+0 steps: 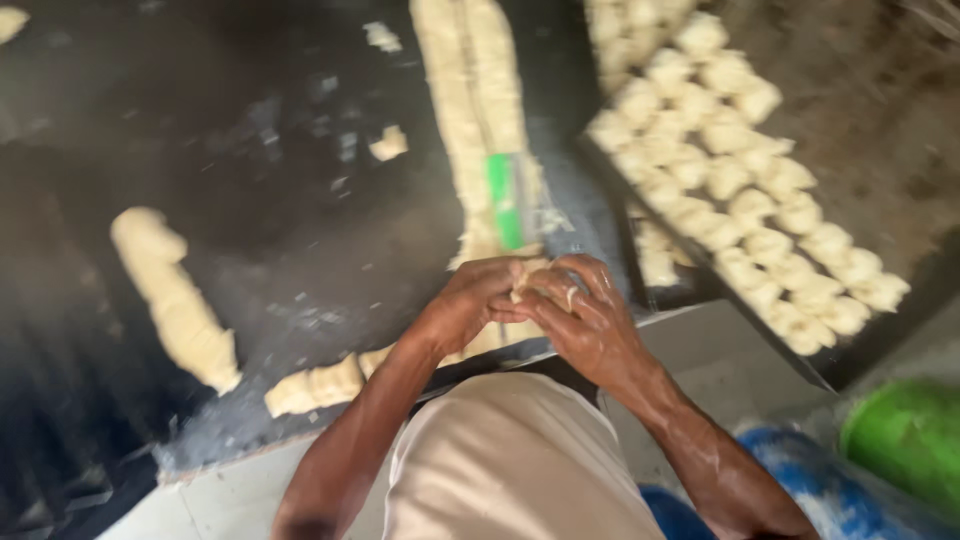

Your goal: The person shapes portions of dough by hand on a dark table, placing the finished pieces onto metal trays.

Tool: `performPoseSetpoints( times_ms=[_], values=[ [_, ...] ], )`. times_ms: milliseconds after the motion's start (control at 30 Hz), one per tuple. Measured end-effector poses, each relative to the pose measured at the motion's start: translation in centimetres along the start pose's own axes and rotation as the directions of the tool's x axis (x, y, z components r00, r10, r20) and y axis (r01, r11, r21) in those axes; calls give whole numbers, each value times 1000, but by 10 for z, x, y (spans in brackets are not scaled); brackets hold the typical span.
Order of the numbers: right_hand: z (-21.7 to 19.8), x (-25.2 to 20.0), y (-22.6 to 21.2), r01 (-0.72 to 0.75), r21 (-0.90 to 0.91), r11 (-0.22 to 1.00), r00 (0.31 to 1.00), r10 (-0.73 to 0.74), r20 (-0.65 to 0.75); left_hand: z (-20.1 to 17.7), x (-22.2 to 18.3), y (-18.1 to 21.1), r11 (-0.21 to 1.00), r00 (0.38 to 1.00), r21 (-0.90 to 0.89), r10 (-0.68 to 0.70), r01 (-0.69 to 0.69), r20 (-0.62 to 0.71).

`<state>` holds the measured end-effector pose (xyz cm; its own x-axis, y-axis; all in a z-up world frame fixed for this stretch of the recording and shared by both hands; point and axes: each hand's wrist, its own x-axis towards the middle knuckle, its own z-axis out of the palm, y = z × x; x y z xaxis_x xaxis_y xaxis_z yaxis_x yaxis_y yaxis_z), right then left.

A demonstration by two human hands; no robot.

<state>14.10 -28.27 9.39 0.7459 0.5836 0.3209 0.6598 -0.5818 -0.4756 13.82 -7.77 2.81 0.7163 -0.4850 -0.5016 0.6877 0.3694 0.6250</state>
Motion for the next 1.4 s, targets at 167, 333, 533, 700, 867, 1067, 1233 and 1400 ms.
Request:
performPoseSetpoints(
  times_ms=[167,333,533,700,867,1067,1233,1400],
  values=[
    [-57,-14,59,-416,251,874,894,444,-66,79,30,33,909,915,194,319,-370,247],
    [-129,-18,198,-486,416,769,762,606,-230,108,24,82,755,844,389,519,-528,138],
    [-134,-15,242,-446,-234,864,892,406,-200,60,5,59,352,737,899,674,-259,-52],
    [-110,-41,111,-411,-136,901,908,392,-149,21,-37,-18,-14,783,957,571,-291,246],
    [31,-99,26,-329,-93,940,919,341,196,-2,-20,-75,-198,761,904,488,-380,427],
    [94,-58,20,-154,-4,988,984,153,-95,-60,-47,-44,640,686,717,654,-277,-319],
    [143,62,-48,217,108,970,967,-198,-162,-106,-79,30,584,453,464,811,-666,-370],
    [194,95,-75,-702,517,491,711,439,549,-129,-42,28,534,482,777,804,-333,-347]
  ],
)
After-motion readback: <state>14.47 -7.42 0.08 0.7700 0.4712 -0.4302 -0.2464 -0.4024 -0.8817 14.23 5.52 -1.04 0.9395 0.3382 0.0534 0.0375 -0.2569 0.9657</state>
